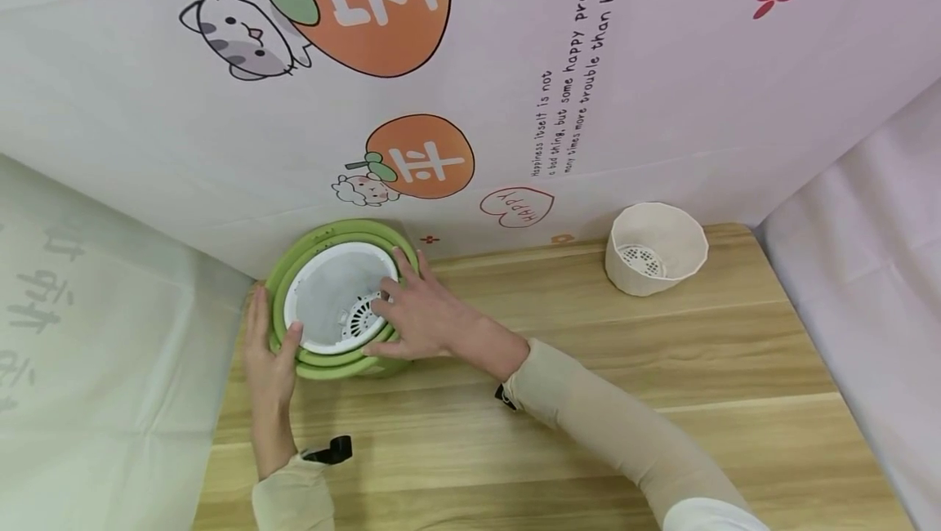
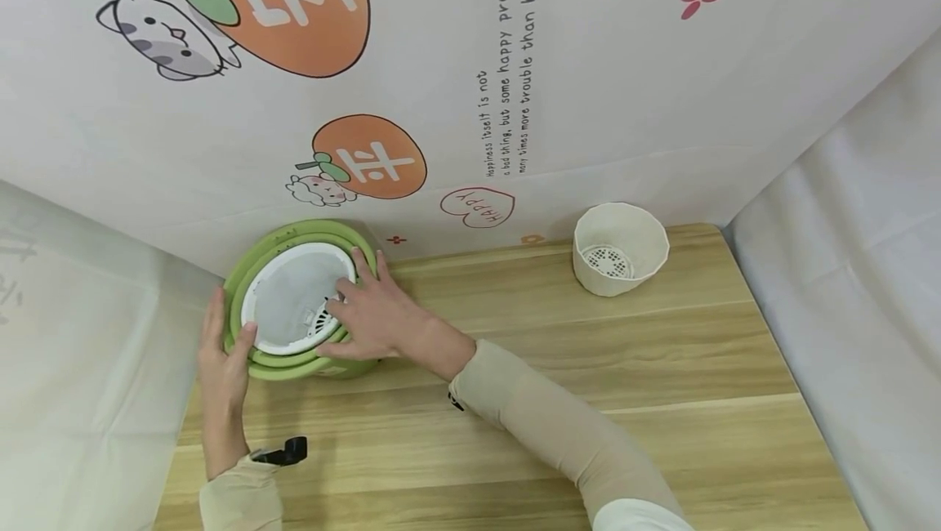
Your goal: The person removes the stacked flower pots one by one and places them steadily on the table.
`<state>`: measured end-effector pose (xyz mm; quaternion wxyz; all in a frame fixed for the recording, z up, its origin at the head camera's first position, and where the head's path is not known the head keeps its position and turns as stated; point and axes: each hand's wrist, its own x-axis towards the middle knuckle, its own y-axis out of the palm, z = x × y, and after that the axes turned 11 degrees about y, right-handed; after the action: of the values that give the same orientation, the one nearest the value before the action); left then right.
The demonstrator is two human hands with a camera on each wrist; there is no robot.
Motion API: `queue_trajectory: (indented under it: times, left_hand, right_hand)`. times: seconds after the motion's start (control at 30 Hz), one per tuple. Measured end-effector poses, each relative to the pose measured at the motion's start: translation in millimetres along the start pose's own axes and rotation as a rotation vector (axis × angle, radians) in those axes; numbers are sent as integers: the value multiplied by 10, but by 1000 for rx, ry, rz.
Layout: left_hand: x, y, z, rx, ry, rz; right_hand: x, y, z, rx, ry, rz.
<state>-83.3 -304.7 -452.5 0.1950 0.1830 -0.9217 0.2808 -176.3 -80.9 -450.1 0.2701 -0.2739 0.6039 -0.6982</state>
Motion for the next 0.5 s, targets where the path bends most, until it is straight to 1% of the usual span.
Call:
queue_trajectory:
  times: [0.17,0.3,0.5]
  left_hand:
    - [8,4,15,-10,-3,-1]
    - [8,7,33,-25,3,-2]
    - [-1,22,14,-18,8,-7]
  right_hand:
    - [-12,12,-5,60,21,-40]
    - [-22,9,-3,119,50,-39]
    - [-15,7,23,211,96,-57]
